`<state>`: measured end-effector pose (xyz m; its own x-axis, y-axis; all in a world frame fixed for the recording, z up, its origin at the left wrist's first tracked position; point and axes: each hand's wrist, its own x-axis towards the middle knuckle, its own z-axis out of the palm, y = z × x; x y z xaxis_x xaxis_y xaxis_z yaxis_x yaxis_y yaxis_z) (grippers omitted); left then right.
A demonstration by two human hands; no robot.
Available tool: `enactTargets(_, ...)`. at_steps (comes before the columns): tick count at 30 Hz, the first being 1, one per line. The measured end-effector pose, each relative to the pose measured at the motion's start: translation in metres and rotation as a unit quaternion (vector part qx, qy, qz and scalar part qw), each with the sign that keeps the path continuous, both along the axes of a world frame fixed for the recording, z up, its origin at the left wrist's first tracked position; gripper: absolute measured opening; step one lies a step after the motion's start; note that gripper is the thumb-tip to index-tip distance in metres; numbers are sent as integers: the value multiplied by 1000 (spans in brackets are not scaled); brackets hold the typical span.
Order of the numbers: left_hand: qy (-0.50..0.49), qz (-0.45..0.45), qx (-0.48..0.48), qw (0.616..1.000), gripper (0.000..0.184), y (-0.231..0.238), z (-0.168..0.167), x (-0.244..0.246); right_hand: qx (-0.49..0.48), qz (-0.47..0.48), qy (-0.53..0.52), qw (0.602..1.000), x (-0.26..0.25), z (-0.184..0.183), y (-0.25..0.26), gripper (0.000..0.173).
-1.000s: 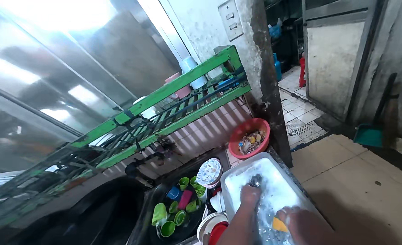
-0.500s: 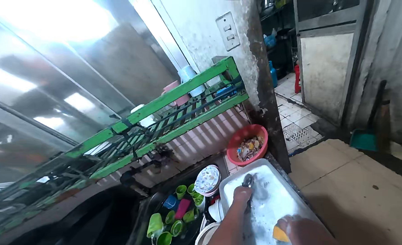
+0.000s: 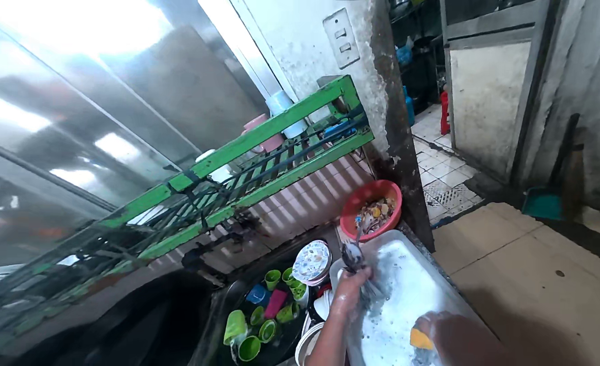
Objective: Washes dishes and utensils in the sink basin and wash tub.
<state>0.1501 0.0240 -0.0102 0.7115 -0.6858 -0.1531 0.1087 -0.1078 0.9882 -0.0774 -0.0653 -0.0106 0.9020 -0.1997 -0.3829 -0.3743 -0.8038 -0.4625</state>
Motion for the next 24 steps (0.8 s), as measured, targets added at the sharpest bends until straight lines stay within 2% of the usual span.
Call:
enactTargets(3, 29, -26, 105, 994, 36, 3, -5, -18, -2, -5, 26, 1000, -1, 7, 0, 44)
enactTargets(6, 43, -35, 118, 992, 41, 4, -6, -28, -6, -9, 29, 1000, 0, 6, 0, 44)
enactTargets(9, 22, -97, 199, 975, 46, 8, -10, -30, -13, -14, 38, 999, 0, 9, 1, 41)
enactTargets(11, -4, -79, 223, 971, 46, 7, -12, -35, -23, -12, 48, 999, -1, 12, 2, 48)
enactTargets(14, -3, -33, 153, 988, 47, 2, -11, -38, -46, 5, 60, 997, 0, 10, 2, 60)
enactTargets(16, -6, -60, 172, 983, 46, 1, -18, -37, -67, 8, 66, 996, 1, 6, 3, 64)
enactTargets(19, -20, -65, 162, 984, 44, -3, -22, -39, -77, -21, 32, 996, -1, -2, 4, 53)
enactTargets(21, -7, -29, 80, 996, 37, -1, -19, -39, -85, -40, 6, 996, -3, -4, 5, 44)
enactTargets(24, 84, -6, -62, 995, 25, 6, -11, -34, -79, -37, -15, 996, -3, -9, 3, 44)
